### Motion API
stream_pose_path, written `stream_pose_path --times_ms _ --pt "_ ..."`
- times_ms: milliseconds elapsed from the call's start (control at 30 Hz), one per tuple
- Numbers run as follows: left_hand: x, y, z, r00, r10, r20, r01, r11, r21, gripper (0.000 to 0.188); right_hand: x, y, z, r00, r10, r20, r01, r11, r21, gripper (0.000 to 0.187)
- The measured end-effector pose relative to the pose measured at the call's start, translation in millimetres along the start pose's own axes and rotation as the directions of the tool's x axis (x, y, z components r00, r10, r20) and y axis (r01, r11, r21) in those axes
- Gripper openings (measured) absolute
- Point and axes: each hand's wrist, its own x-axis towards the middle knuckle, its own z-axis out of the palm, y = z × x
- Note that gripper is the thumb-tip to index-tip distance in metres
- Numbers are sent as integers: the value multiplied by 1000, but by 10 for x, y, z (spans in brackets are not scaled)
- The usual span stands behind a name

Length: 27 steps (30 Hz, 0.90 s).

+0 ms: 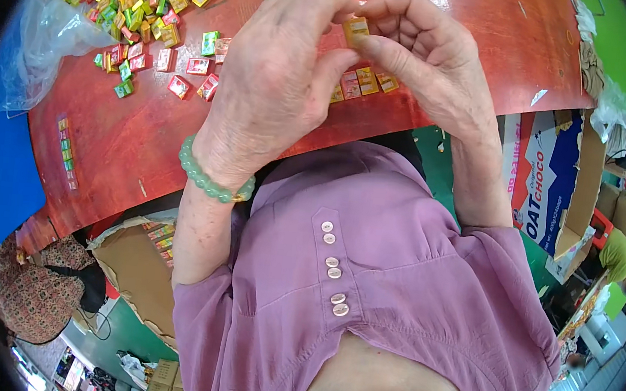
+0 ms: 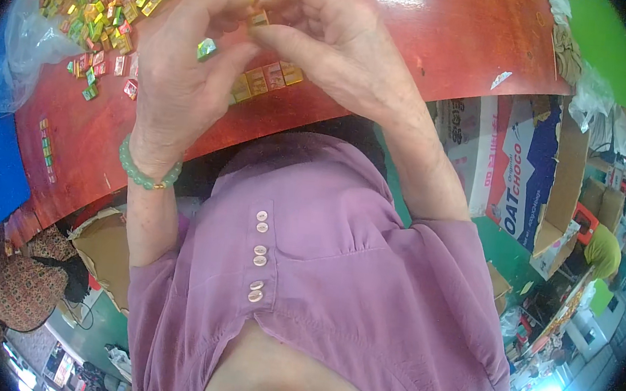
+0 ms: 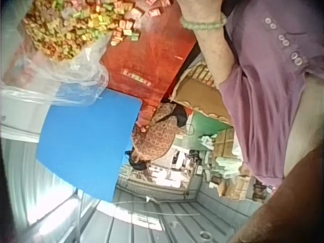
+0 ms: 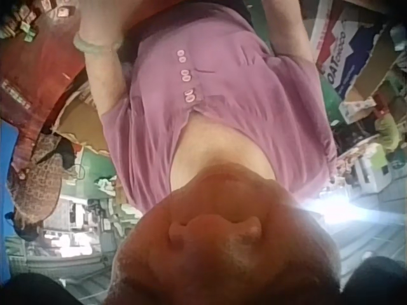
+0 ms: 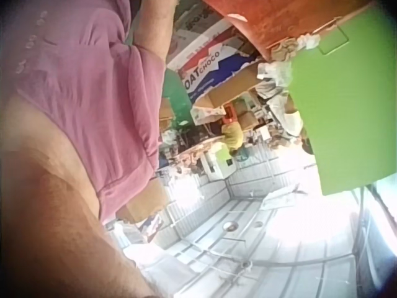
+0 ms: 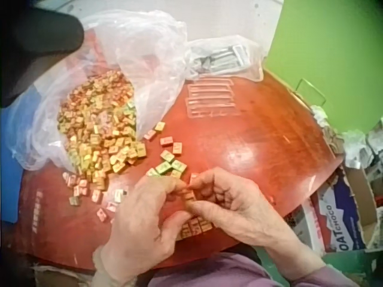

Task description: Arranging individual wrapped candies into rows and placing them into a shipping box.

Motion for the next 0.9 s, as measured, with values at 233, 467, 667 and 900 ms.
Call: stream_pose_path --times_ms 233,467,667,900 --pt "-412 155 -162 994 -66 91 46 976 212 48 -177 -64 -283 980 194 -52 -201 945 -258 22" --pt "-786 358 -325 906 -407 116 321 840 438 57 -225 -108 -310 996 83 -25 -80 773 -629 19" --pt "-744 220 -234 917 -379 122 334 899 283 55 -269 -174 -272 996 82 23 -42 709 -704 26" --pt "-665 146 -200 905 -387 179 348 913 216 43 -273 -143 -375 988 38 149 89 654 -751 43"
